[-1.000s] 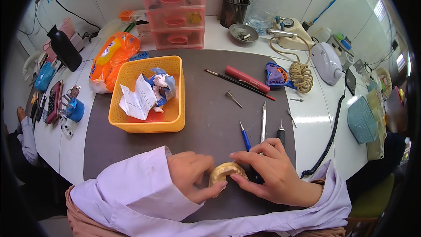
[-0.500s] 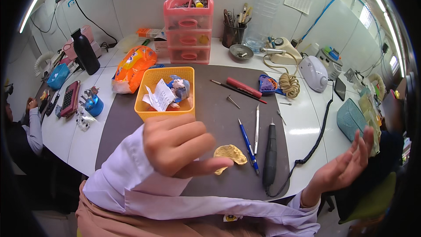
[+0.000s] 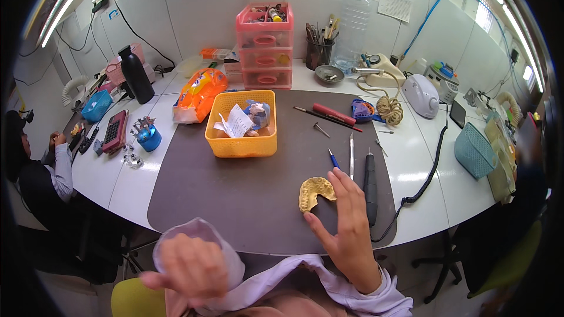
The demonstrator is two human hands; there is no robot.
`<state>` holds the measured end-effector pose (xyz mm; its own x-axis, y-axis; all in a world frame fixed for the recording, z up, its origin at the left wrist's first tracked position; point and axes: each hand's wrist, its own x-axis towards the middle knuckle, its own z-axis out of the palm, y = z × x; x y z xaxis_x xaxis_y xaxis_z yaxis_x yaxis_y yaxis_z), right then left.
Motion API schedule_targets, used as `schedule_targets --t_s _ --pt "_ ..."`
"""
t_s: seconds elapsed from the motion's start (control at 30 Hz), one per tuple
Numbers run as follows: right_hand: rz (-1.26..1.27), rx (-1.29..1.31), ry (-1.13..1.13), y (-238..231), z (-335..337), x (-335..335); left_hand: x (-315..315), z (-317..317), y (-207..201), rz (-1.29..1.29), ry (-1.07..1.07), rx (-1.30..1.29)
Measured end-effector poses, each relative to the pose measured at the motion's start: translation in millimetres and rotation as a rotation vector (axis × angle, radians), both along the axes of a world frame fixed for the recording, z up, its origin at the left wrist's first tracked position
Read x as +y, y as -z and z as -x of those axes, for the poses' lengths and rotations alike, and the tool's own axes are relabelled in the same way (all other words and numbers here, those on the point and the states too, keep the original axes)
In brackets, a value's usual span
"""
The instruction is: The person uses a blue pen-like tool to mark a yellow dental mold. They then use a rotary tool to grind a small white object held in their fingers. Finally, they place the small object into the mold and press it down with their fingers.
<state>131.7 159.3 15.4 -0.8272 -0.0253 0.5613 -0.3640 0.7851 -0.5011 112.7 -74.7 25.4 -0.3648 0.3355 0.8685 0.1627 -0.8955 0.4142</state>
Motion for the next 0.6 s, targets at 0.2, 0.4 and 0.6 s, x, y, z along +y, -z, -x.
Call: schedule_targets --t_s 0.2,0.4,0.6 --pt "-0.051 -0.124 0.086 13 11 -9 39 -9 9 0.748 -0.936 -0.402" --pt "0.159 -0.085 -0.035 10 3 -13 49 9 25 0.823 -0.917 -0.506" --pt "0.218 -0.088 -0.211 2 -7 -32 47 11 24 1.033 -0.835 -0.395"
